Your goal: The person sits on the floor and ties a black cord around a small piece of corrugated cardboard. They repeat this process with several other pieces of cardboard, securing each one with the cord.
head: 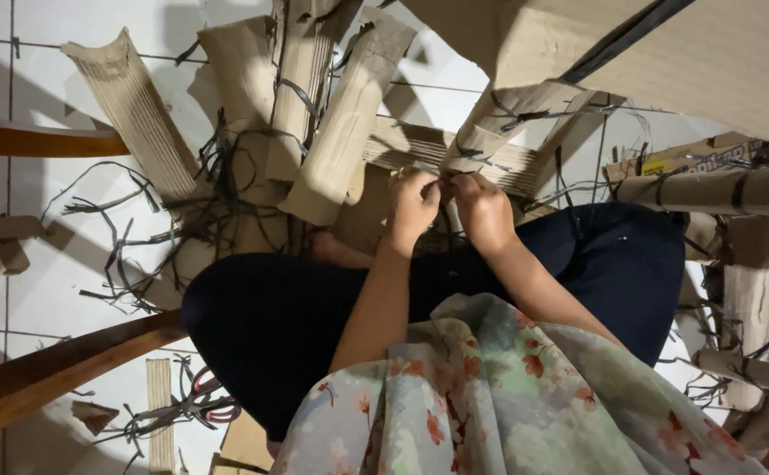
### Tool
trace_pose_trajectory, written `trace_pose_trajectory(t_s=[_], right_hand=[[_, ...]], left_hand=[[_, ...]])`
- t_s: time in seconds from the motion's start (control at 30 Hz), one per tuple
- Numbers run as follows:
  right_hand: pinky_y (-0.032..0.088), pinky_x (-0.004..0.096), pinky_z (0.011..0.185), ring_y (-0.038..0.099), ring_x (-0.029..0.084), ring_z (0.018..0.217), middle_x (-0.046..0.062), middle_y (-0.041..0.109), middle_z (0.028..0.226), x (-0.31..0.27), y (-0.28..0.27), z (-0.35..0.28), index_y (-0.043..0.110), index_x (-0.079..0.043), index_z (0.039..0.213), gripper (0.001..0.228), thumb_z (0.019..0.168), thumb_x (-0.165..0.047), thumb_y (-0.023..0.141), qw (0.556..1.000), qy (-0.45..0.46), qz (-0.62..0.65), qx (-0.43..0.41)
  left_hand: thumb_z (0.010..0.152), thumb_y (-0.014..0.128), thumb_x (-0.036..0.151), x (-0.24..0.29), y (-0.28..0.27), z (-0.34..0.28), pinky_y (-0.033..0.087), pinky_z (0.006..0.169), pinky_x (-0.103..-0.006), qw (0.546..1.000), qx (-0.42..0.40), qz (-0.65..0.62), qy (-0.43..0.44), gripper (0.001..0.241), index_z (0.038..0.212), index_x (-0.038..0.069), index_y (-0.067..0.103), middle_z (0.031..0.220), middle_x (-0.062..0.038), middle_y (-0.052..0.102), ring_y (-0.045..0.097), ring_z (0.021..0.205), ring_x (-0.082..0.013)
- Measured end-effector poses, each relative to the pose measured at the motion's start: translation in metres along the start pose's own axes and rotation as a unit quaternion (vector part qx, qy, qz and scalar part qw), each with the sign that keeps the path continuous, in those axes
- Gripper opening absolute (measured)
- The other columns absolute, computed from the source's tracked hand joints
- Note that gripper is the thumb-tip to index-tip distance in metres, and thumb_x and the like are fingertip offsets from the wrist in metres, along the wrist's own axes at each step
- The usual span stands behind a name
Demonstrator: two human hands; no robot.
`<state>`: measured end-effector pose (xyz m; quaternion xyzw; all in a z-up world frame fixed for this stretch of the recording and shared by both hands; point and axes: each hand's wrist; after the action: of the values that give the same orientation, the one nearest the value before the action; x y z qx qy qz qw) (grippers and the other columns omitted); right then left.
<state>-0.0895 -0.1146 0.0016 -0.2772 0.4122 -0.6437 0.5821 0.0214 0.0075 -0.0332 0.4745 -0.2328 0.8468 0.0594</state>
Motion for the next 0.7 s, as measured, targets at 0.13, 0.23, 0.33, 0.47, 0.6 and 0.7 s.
trace_pose_trajectory(t_s=[0.13, 0.23, 0.33, 0.47, 0.6, 0.7], right_hand=[[0.054, 0.037, 0.049, 0.068, 0.031, 0.062, 0.004, 0.069, 0.087, 0.001, 0.004, -0.001, 0.074, -0.016, 0.098, 0.010, 0.090, -0.011, 0.076, 0.998, 0.007, 0.056, 0.012], [0.055, 0.034, 0.054, 0.068, 0.025, 0.064, -0.001, 0.068, 0.088, 0.001, -0.005, 0.005, 0.077, -0.022, 0.096, 0.013, 0.089, -0.012, 0.073, 0.999, 0.002, 0.051, 0.017], [0.053, 0.035, 0.055, 0.063, 0.023, 0.059, -0.002, 0.064, 0.083, -0.005, -0.020, 0.016, 0.077, -0.025, 0.095, 0.012, 0.093, -0.017, 0.069, 1.000, -0.021, 0.013, 0.011], [0.051, 0.035, 0.054, 0.061, 0.021, 0.056, -0.002, 0.063, 0.085, -0.010, -0.028, 0.023, 0.076, -0.025, 0.093, 0.009, 0.095, -0.020, 0.069, 0.997, -0.062, -0.035, 0.028], [0.052, 0.032, 0.055, 0.063, 0.018, 0.057, -0.004, 0.060, 0.086, -0.008, -0.026, 0.024, 0.076, -0.025, 0.099, 0.014, 0.096, -0.019, 0.064, 0.995, -0.087, -0.031, 0.023], [0.052, 0.032, 0.054, 0.062, 0.018, 0.055, -0.002, 0.061, 0.088, -0.004, -0.023, 0.020, 0.075, -0.023, 0.098, 0.012, 0.094, -0.017, 0.065, 0.993, -0.107, -0.048, 0.013]], left_hand=[[0.072, 0.082, 0.011, -0.006, 0.015, -0.008, 0.058, 0.070, -0.0340, 0.997, 0.058, -0.017, -0.043, 0.010, 0.080, 0.012, 0.076, 0.071, -0.006, 0.074, 0.074, 0.074, -0.0277], [0.073, 0.082, 0.009, 0.006, 0.016, -0.008, 0.059, 0.069, -0.0351, 0.990, 0.076, -0.064, -0.098, 0.011, 0.083, 0.010, 0.077, 0.074, -0.009, 0.076, 0.075, 0.076, -0.0294], [0.078, 0.081, 0.006, 0.022, 0.008, 0.001, 0.062, 0.076, -0.0426, 0.972, 0.069, -0.113, -0.193, 0.018, 0.094, 0.006, 0.074, 0.086, -0.014, 0.077, 0.076, 0.088, -0.0330], [0.083, 0.082, 0.021, 0.022, -0.006, 0.008, 0.062, 0.079, -0.0408, 0.960, -0.005, -0.090, -0.265, 0.033, 0.110, 0.014, 0.065, 0.093, -0.009, 0.078, 0.076, 0.092, -0.0297], [0.083, 0.080, 0.028, 0.038, -0.016, 0.022, 0.060, 0.083, -0.0424, 0.962, -0.040, -0.026, -0.270, 0.040, 0.116, 0.020, 0.060, 0.083, -0.005, 0.079, 0.076, 0.093, -0.0291], [0.082, 0.078, 0.030, 0.032, -0.016, 0.020, 0.060, 0.088, -0.0410, 0.958, -0.076, 0.008, -0.277, 0.040, 0.116, 0.024, 0.057, 0.086, -0.002, 0.079, 0.076, 0.095, -0.0269]])
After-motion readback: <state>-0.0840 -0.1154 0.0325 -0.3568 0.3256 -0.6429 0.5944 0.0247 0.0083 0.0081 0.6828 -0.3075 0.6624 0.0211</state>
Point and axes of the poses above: each hand's wrist, its own z-axis towards the middle knuckle, its own y-axis out of the palm, x = y × z
